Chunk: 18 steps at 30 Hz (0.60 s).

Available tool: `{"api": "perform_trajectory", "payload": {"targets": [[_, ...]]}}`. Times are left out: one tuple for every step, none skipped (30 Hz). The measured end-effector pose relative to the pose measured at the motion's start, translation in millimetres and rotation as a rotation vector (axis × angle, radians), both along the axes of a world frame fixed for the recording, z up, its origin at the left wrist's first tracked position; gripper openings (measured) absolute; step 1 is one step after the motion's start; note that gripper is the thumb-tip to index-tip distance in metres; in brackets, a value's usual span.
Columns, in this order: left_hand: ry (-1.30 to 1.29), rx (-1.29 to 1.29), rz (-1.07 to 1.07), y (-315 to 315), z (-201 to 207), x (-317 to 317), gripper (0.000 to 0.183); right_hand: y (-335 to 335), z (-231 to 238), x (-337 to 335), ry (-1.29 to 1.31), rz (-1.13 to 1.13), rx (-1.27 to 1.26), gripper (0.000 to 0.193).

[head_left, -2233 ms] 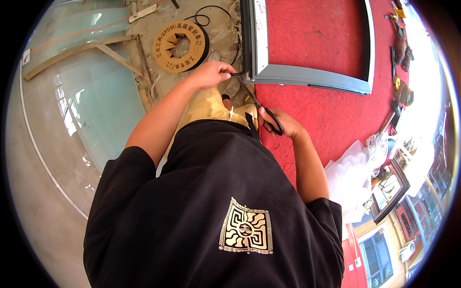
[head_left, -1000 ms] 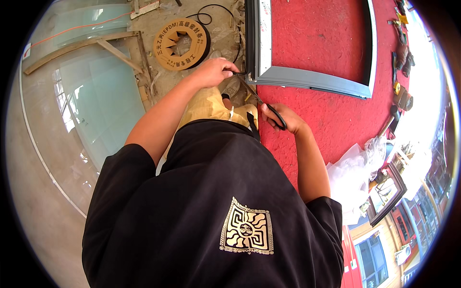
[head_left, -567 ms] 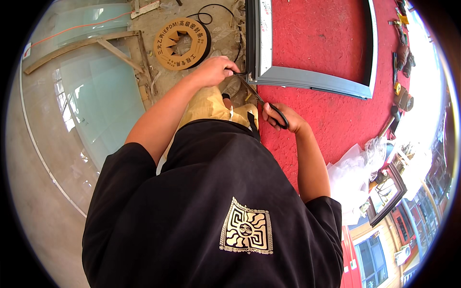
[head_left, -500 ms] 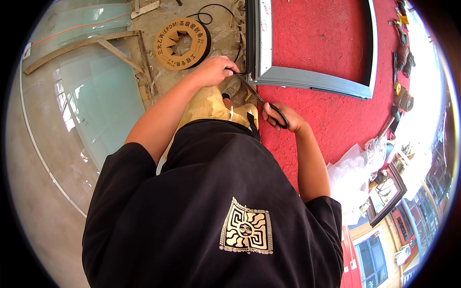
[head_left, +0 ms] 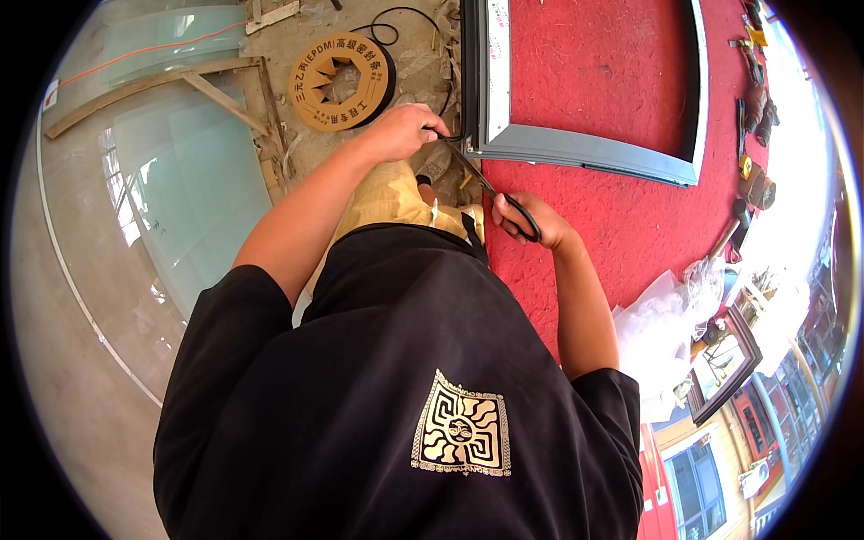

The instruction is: The person presses a black rubber seal into the channel of a metal frame by hand. They use scissors to cut the seal at the corners. They press the rubber material into the grooves along all sides of the frame.

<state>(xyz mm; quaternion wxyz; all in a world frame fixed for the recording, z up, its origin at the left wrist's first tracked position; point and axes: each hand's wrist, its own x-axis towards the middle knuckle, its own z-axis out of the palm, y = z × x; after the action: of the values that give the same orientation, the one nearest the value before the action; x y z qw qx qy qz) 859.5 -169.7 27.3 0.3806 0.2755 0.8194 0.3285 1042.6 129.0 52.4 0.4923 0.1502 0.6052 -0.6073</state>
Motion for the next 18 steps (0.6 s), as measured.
{"api": "perform_trajectory", "payload": {"targets": [[0.0,0.0,0.0,0.5,0.8,-0.2,0.019,0.2,-0.6,0.5,0.001,-0.004,-0.005,0.088],[-0.002,-0.004,-0.003,1.2,1.7,-0.4,0.019,0.5,-1.3,0.9,0.002,-0.008,-0.01,0.088],[-0.003,-0.008,-0.005,1.7,2.5,-0.6,0.019,0.8,-1.7,1.6,0.002,-0.008,-0.01,0.088],[-0.003,-0.008,-0.005,1.5,2.3,-0.6,0.019,0.1,-0.7,1.6,0.001,-0.012,-0.016,0.088],[0.001,-0.006,-0.005,1.3,2.0,-0.5,0.02,-0.6,0.3,1.4,-0.001,-0.016,-0.021,0.087],[0.006,-0.004,-0.006,1.1,1.7,-0.5,0.02,-1.3,1.1,1.1,0.0,-0.015,-0.022,0.087],[0.006,-0.004,-0.006,0.8,0.4,-0.4,0.02,-2.2,2.6,0.7,0.001,-0.02,-0.028,0.087],[0.006,-0.002,-0.004,0.4,-0.8,-0.3,0.02,-2.7,3.3,0.4,0.003,-0.025,-0.035,0.086],[0.007,0.0,-0.002,-0.1,-2.1,-0.2,0.02,-2.1,2.2,0.6,0.003,-0.025,-0.035,0.086],[0.007,0.001,-0.003,0.2,-1.4,-0.3,0.02,-1.5,0.9,0.7,0.006,-0.022,-0.045,0.085],[0.005,0.005,-0.006,0.5,-0.8,-0.4,0.02,-0.8,-0.2,1.1,0.01,-0.018,-0.055,0.085],[0.003,0.009,-0.009,0.9,-0.2,-0.5,0.02,0.2,-0.9,1.7,0.01,-0.019,-0.055,0.085],[0.003,0.008,-0.009,0.8,-0.4,-0.6,0.02,0.6,0.1,0.8,0.006,-0.007,-0.057,0.08],[0.009,0.007,-0.015,0.7,-0.7,-0.8,0.02,0.9,0.9,0.1,0.003,0.005,-0.059,0.076],[0.014,0.006,-0.022,0.6,-0.9,-0.9,0.02,1.0,1.2,-0.1,0.003,0.006,-0.06,0.076],[0.014,0.006,-0.022,1.0,-0.3,-0.9,0.02,1.3,1.3,0.1,-0.003,0.004,-0.053,0.076],[0.016,0.007,-0.025,1.4,0.4,-1.0,0.02,1.5,1.4,0.2,-0.008,0.003,-0.046,0.076],[0.018,0.007,-0.027,1.7,1.0,-1.0,0.02,1.1,0.5,0.6,-0.008,0.004,-0.046,0.076]]}}
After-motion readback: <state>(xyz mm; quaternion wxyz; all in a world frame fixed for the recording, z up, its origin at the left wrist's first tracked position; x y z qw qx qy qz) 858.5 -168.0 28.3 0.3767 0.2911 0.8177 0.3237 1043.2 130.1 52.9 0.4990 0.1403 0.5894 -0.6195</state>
